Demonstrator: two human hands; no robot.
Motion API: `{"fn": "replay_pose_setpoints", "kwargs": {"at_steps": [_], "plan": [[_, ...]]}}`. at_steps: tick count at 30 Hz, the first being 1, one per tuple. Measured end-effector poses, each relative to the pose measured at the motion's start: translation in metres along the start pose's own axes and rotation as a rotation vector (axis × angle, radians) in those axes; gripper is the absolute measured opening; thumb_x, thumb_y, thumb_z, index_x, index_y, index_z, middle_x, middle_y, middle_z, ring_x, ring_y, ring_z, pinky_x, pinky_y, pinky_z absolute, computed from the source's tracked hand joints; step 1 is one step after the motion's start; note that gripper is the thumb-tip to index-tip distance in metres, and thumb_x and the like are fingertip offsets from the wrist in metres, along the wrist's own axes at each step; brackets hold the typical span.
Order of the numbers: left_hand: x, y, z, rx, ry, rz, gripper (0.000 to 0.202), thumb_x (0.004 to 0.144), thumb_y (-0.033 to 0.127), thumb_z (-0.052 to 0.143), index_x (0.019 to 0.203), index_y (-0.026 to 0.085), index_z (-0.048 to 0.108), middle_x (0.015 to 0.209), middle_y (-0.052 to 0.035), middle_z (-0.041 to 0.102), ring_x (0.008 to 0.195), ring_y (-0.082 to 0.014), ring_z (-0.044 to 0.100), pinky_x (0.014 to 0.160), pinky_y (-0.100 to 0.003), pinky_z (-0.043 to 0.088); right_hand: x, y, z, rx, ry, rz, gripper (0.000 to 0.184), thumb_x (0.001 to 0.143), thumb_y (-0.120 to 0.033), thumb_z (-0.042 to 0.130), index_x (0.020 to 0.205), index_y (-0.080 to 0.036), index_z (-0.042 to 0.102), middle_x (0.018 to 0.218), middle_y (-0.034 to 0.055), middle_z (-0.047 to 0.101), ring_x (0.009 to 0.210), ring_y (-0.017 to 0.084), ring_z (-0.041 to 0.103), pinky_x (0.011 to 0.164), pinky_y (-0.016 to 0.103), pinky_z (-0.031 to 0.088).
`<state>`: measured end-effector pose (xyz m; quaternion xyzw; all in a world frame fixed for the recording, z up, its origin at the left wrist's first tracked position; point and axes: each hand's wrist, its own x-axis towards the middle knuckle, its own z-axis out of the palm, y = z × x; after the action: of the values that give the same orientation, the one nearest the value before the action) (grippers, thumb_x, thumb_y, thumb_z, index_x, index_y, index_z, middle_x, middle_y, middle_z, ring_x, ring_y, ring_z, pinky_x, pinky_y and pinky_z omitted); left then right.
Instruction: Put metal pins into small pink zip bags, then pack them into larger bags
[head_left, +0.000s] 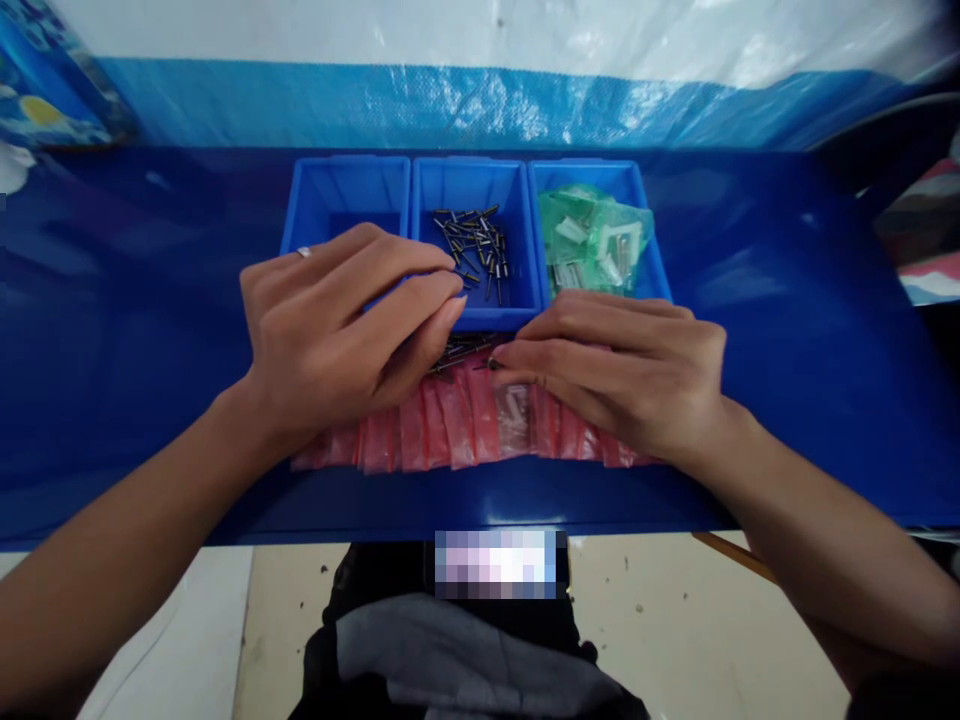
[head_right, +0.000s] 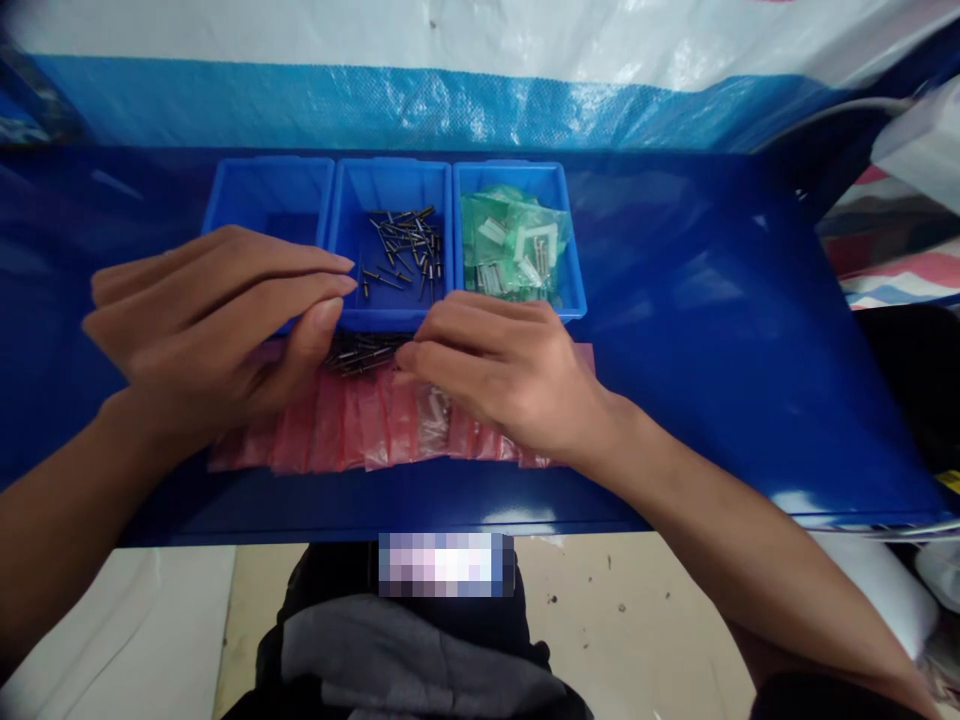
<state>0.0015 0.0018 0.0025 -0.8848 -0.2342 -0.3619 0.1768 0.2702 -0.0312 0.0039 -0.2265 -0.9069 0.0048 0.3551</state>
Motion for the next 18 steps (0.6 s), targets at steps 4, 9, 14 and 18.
{"fn": "replay_pose_setpoints", "kwargs": {"at_steps": [4, 9, 14, 18], "plan": [[0.000, 0.001, -0.002, 0.024, 0.001, -0.001, 0.017, 0.099, 0.021, 0.072, 0.116, 0.020, 0.072, 0.111, -0.0033, 0.083, 0.088, -0.0213, 0.080, 0.066, -0.034, 0.058, -0.003, 0.003, -0.004, -0.012, 0.010, -0.059, 0.011, 0.098, -0.017, 0.081, 0.102, -0.020, 0.072, 0.088, 0.0023, 0.077, 0.076, 0.018, 0.074, 0.064, 0.033, 0.062], [0.009, 0.003, -0.005, 0.041, 0.021, 0.066, 0.020, 0.106, 0.037, 0.072, 0.119, 0.021, 0.073, 0.103, -0.0006, 0.084, 0.086, -0.0191, 0.082, 0.060, -0.031, 0.055, 0.005, -0.014, -0.006, 0.162, 0.146, 0.297, 0.011, 0.099, -0.017, 0.080, 0.103, -0.028, 0.082, 0.091, 0.0004, 0.083, 0.080, 0.019, 0.079, 0.070, 0.037, 0.067], [0.014, 0.005, -0.007, 0.056, 0.042, 0.136, 0.014, 0.104, 0.034, 0.078, 0.112, 0.024, 0.072, 0.093, 0.0032, 0.083, 0.074, -0.0147, 0.079, 0.051, -0.031, 0.051, 0.013, -0.020, 0.005, 0.612, 0.408, 0.524, 0.025, 0.091, -0.012, 0.085, 0.108, -0.030, 0.088, 0.091, -0.0003, 0.084, 0.068, 0.020, 0.079, 0.058, 0.034, 0.070], [0.008, 0.005, -0.007, -0.005, 0.025, 0.079, 0.014, 0.105, 0.031, 0.076, 0.117, 0.029, 0.069, 0.094, 0.0063, 0.082, 0.072, -0.0128, 0.077, 0.052, -0.033, 0.048, 0.012, -0.017, 0.010, 0.750, 0.442, 0.494, 0.030, 0.087, -0.006, 0.087, 0.108, -0.027, 0.089, 0.090, 0.0002, 0.085, 0.068, 0.020, 0.081, 0.057, 0.027, 0.071]]}}
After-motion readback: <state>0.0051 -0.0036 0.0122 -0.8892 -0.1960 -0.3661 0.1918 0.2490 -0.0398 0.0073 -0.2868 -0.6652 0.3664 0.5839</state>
